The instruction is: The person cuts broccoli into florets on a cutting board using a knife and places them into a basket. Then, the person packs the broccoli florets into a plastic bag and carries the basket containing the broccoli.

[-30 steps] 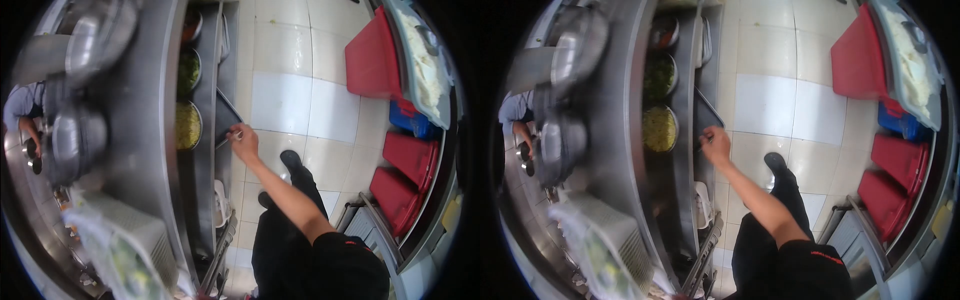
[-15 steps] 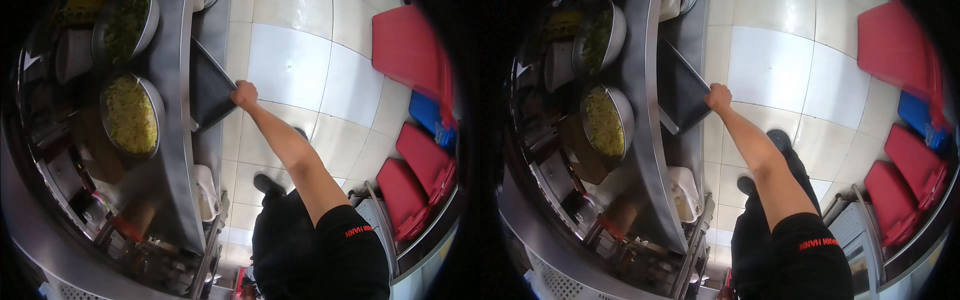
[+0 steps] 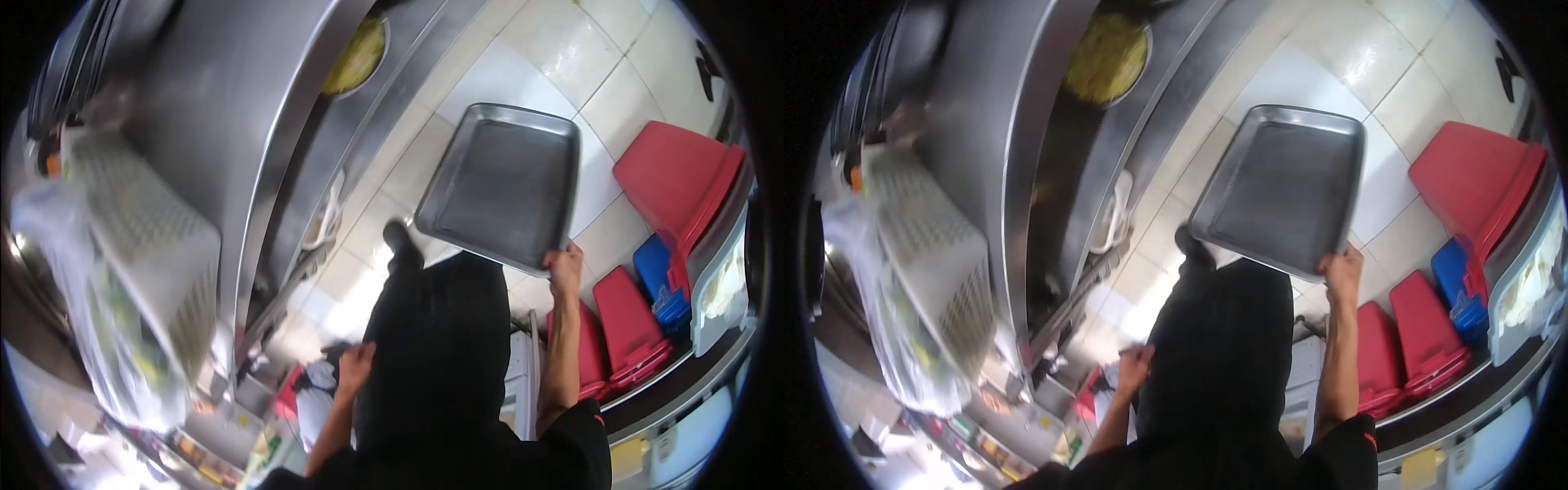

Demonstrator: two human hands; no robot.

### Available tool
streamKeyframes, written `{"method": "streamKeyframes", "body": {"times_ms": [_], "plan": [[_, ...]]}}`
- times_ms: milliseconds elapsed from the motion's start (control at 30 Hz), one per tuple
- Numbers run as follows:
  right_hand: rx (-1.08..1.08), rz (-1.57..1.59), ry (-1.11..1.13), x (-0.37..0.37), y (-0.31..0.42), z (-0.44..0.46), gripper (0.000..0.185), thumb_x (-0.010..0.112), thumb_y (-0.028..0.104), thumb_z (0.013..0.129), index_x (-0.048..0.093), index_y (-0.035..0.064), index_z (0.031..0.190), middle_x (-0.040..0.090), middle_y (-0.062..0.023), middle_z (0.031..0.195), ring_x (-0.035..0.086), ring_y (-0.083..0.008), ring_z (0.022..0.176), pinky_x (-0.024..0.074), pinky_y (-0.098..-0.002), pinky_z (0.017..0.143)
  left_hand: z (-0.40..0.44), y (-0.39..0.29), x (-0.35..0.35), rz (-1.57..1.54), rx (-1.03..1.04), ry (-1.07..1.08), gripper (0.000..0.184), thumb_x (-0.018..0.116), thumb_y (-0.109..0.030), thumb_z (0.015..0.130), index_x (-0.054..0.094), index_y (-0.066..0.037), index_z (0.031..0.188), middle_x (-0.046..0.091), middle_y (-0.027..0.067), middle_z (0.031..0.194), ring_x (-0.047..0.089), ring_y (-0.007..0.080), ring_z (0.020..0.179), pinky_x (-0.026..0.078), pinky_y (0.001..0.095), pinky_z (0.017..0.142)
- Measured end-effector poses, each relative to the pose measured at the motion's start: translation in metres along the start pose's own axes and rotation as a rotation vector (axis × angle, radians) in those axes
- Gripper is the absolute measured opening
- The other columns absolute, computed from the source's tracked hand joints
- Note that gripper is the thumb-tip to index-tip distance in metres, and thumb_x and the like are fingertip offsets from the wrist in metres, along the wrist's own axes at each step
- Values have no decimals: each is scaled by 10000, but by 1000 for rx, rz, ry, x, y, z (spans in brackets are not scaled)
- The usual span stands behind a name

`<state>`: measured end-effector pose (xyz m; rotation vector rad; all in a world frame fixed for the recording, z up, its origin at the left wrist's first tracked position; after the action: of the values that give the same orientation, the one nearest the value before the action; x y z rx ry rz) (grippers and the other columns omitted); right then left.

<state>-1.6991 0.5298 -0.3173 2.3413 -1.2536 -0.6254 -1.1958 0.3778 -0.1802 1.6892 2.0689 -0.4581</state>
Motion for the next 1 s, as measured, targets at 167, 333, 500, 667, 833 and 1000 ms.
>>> {"method": "streamKeyframes", "body": {"times_ms": [167, 333, 500, 667, 833, 1000], "plan": [[39, -16, -54, -49, 17, -102, 230, 466, -85, 642, 627, -25, 796, 572, -49, 617, 485, -126, 477, 354, -280, 451, -7, -60, 34, -712, -270, 448, 646, 516, -562, 968, 582, 47, 1173, 664, 134, 848, 662, 215, 658, 521, 308, 574], [24, -27, -34, -20, 7, -185, 268, 514, -114, 578, 656, -22, 787, 630, -29, 689, 534, -107, 556, 403, -275, 488, -6, -140, 27, -1059, -78, 488, 844, 424, -679, 947, 406, 35, 1397, 636, 209, 1130, 652, 306, 999, 561, 379, 729], [-149, -150, 195, 28, 7, -263, 287, 500, -95, 610, 679, -29, 824, 665, -29, 749, 588, -113, 634, 447, -261, 555, 1, -68, 6, -1172, -59, 329, 261, 674, -86, 894, 644, 21, 1130, 677, 88, 960, 650, 205, 879, 530, 338, 760], [-273, -362, 508, 114, -22, -282, 268, 514, -54, 690, 676, -40, 903, 640, -15, 754, 573, -103, 668, 466, -269, 608, -2, 51, -8, -1444, 107, 44, 253, 675, -85, 905, 654, 9, 1139, 680, 55, 936, 633, 151, 802, 510, 292, 671], [-674, -687, 745, 281, -45, -250, 220, 606, -6, 664, 637, -21, 880, 631, -129, 722, 614, -195, 676, 489, -344, 644, 66, 166, -12, -1571, 69, -320, 169, 682, -80, 899, 684, -17, 1056, 672, 18, 887, 571, 106, 755, 453, 266, 630], [-573, -880, 897, 419, -99, -181, 403, 604, 94, 721, 647, -5, 1109, 699, -172, 932, 663, -253, 872, 507, -359, 797, 146, 208, -49, -1601, 109, -608, 165, 671, -70, 892, 690, 7, 1036, 685, 24, 933, 588, 118, 833, 455, 271, 772]]}}
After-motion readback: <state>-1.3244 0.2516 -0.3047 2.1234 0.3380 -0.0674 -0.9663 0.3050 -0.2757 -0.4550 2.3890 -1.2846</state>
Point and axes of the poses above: each hand's wrist, its own z-axis towards the middle knuckle, its own x-axis out of the palm, y = z × x, the point moved 8 cm from there along z, towards the middle knuckle
